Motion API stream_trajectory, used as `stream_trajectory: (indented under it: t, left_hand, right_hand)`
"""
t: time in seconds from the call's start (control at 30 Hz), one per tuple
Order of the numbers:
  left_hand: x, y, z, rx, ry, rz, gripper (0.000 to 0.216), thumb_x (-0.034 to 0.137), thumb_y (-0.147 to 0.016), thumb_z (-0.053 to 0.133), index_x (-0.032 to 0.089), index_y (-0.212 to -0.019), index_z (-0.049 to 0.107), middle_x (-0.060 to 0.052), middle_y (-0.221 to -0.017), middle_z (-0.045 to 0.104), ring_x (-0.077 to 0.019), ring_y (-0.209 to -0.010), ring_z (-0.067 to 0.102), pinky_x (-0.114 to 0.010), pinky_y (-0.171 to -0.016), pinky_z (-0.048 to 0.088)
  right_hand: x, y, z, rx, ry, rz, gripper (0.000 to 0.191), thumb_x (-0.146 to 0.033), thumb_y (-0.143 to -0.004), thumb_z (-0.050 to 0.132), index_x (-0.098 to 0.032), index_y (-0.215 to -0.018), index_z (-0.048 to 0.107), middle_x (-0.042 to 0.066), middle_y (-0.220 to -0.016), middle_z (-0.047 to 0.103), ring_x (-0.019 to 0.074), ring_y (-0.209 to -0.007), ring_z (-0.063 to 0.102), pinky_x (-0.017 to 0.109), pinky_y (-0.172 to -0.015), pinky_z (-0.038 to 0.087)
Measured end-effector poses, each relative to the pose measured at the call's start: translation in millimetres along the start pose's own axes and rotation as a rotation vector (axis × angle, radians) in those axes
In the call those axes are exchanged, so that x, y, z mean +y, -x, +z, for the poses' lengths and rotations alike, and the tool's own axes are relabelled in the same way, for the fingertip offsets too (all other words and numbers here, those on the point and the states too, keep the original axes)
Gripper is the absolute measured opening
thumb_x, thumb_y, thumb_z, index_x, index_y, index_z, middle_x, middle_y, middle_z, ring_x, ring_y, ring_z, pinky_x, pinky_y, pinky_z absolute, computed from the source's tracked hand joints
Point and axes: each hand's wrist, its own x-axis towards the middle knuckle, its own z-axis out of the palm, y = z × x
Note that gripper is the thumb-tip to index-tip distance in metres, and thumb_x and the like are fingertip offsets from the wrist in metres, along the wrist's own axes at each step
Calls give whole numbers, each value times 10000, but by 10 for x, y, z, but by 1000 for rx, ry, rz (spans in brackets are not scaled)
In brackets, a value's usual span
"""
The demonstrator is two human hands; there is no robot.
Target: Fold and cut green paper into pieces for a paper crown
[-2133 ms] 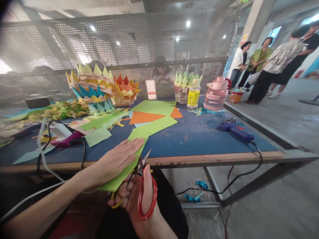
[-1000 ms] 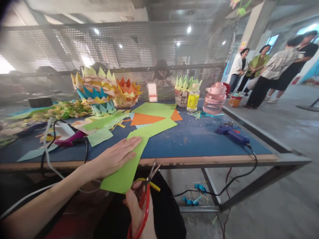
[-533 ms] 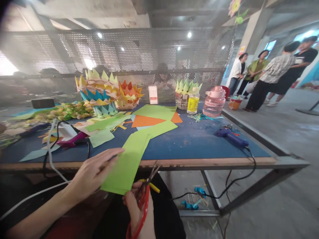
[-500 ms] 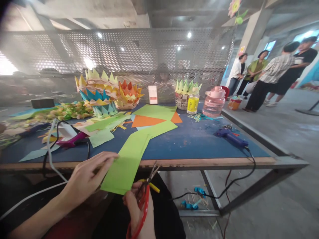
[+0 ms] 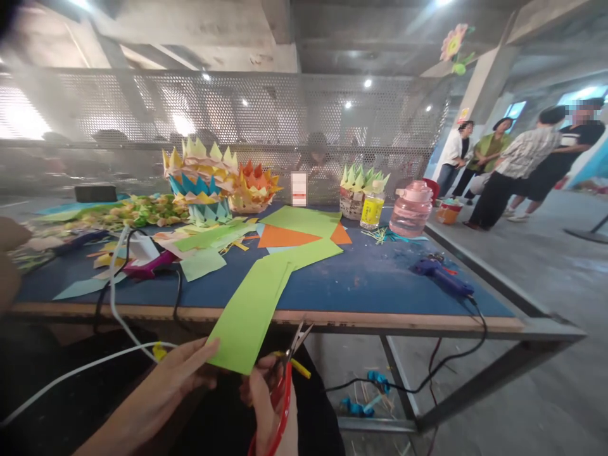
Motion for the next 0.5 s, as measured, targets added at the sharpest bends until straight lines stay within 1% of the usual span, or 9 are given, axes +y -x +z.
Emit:
stream_trajectory:
  t: [0.1,0.17,0.2,0.23,0.27,0.33,0.4,0.43,0.5]
  left_hand:
    - [12,12,88,87,12,116,357,487,-754,690,161,-898,676,-25,-784,697,-172,-681,621,-230,-572,486]
    - [132,26,77,233,-122,286,308,460,-771,675,177,-892,660,8,-724,665,-167,-652,617,-237,-578,496]
    - [232,29,62,337,-225,403,267,435,-785,666,189,-888,652,20,-722,653,-162,-648,618,-234,-580,499]
    - [353,26,47,482,-340,548,216,391,-788,667,201,-888,647,26,-741,653,-151,-643,614,-226,-585,499]
    - [487,16,36,604,-435,693,183,338,-790,666,212,-921,639,21,-815,663,-151,-693,628,-229,-631,509]
    - [750,-30,37,734,-516,1008,103,239,-797,650,209,-886,608,-14,-999,670,-174,-859,652,-249,-739,523]
    - [929,-106,71,771,-648,1209,109,149,-795,635,201,-864,569,-40,-1063,676,-196,-982,643,-306,-882,500]
    - [967,-150,97,741,-744,1251,125,118,-806,613,201,-883,558,-46,-1092,675,-193,-1020,635,-315,-922,482]
    - [927,-239,154,575,-937,1273,153,78,-827,560,198,-921,540,-58,-1138,665,-186,-1070,621,-314,-952,467]
  right_hand:
    - [-1,13,-26,4,-32,-7,416,-449,-601,830,-193,-831,596,-26,-648,624,115,-571,583,229,-563,462]
    - [-36,35,-21,-5,-46,-10,411,-441,-614,825,-193,-848,596,-23,-662,624,110,-581,576,223,-565,461]
    - [-58,46,-16,-14,-45,-10,406,-438,-622,821,-195,-858,598,-21,-669,625,111,-585,575,223,-568,462]
    - [-81,56,-12,-22,-40,-6,397,-431,-630,817,-198,-865,598,-20,-673,628,114,-590,577,227,-573,465]
    - [-102,65,-9,-29,-31,1,384,-421,-639,813,-202,-869,597,-18,-674,630,120,-594,582,233,-579,469]
    - [-136,79,-10,-49,0,17,355,-403,-655,803,-207,-867,596,-16,-661,630,132,-594,592,247,-587,476]
    - [-161,96,-17,-79,46,34,341,-414,-671,786,-208,-869,599,-14,-627,620,143,-585,598,258,-587,482]
    - [-171,107,-21,-92,68,39,338,-428,-681,773,-208,-872,601,-13,-610,614,149,-580,599,263,-588,486]
    - [-187,134,-29,-112,114,52,332,-473,-711,731,-209,-871,606,-7,-587,608,160,-571,603,275,-588,496]
